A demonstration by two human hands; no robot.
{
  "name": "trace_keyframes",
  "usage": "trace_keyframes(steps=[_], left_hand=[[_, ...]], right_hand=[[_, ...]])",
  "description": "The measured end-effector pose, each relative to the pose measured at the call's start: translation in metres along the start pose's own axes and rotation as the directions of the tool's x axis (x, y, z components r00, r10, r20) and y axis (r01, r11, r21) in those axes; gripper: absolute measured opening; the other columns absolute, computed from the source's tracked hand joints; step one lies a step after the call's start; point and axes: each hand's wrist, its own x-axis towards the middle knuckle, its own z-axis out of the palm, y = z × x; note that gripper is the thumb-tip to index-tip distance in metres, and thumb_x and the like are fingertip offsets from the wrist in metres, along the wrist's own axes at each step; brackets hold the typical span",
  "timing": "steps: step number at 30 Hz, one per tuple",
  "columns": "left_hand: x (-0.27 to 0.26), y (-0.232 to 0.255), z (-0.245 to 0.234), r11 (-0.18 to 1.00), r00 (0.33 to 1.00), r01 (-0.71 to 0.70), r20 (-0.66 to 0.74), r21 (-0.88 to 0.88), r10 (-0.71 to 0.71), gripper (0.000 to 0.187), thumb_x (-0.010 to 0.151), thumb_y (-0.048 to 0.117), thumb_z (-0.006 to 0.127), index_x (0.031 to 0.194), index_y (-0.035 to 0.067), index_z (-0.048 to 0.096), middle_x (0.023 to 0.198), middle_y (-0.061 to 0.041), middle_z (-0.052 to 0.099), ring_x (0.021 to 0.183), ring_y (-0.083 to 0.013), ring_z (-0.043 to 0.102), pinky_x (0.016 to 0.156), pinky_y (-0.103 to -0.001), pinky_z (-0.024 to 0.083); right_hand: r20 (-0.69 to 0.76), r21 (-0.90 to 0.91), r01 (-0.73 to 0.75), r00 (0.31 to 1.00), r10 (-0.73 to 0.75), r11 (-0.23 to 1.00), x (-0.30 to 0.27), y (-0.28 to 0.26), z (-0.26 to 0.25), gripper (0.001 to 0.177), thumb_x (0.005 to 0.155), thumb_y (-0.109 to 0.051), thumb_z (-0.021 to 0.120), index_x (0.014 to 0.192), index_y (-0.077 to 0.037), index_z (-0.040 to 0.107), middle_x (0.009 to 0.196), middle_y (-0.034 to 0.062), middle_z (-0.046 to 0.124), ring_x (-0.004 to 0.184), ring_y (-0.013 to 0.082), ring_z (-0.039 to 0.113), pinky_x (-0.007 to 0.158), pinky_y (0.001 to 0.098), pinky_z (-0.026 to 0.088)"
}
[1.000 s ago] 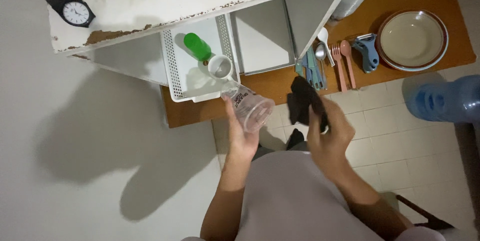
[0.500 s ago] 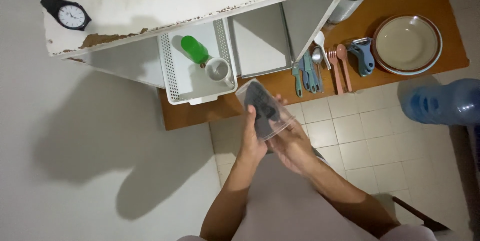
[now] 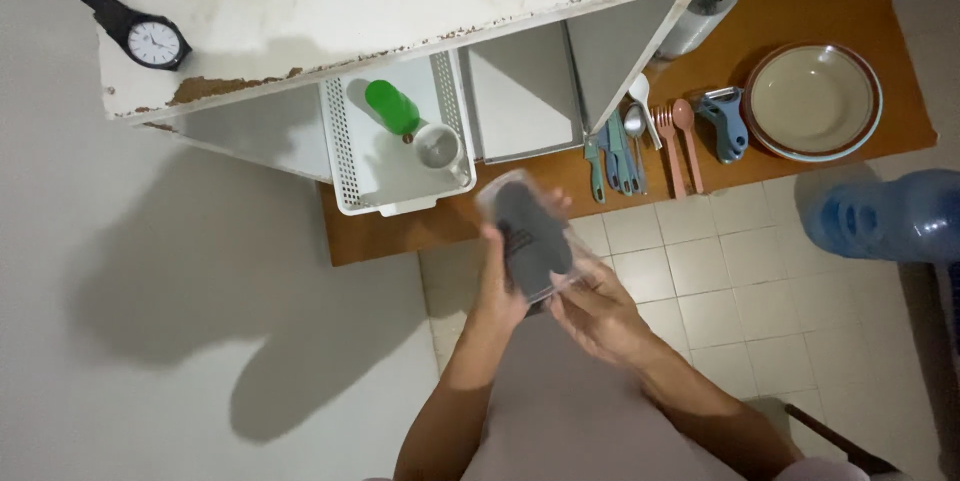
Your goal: Cleaning a mug and a plastic container with a cloth on a table.
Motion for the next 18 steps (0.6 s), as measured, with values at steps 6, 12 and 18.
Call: trace_keyframes(steps=[6, 12, 18], left_hand=[[0.002, 0.022, 0.039, 0.915, 0.915, -0.028, -0.359, 0.402, 0.186, 0.105, 0.076, 0.064, 0.073, 0.151, 0.008, 0.027, 0.144, -0.015, 0.045, 0.136, -0.0334, 0.045, 0.108, -0.056, 0.045], [0.000, 0.004, 0.014, 0.959, 0.981, 0.021, -0.189, 0.281, 0.034, 0.106, 0.081, 0.063, 0.076, 0.155, 0.004, 0.027, 0.139, -0.024, 0.048, 0.135, -0.0423, 0.047, 0.113, -0.059, 0.044], [0.004, -0.024, -0.046, 0.947, 0.889, 0.304, -0.389, 0.107, -0.242, 0.099, 0.080, 0.064, 0.065, 0.156, 0.011, 0.031, 0.136, -0.008, 0.055, 0.133, -0.0241, 0.050, 0.102, -0.054, 0.048]], right_hand=[[0.090, -0.685, -0.120, 0.965, 0.247, 0.719, 0.028, -0.021, -0.012, 0.040, 0.090, 0.007, 0.061, 0.127, -0.008, 0.058, 0.116, 0.0143, 0.061, 0.103, 0.0253, 0.068, 0.082, 0.0368, 0.063], [0.013, 0.034, 0.018, 1.000, -0.018, 0.999, 0.017, -0.026, -0.003, 0.066, 0.079, 0.020, 0.053, 0.141, -0.002, 0.048, 0.132, 0.0211, 0.057, 0.123, 0.0330, 0.061, 0.102, 0.0443, 0.059], [-0.131, 0.342, -0.321, 0.914, 0.383, 0.883, -0.027, 0.043, -0.002, 0.073, 0.092, 0.019, 0.049, 0.160, -0.010, 0.048, 0.124, 0.0217, 0.069, 0.084, 0.0298, 0.060, 0.065, 0.0394, 0.056]])
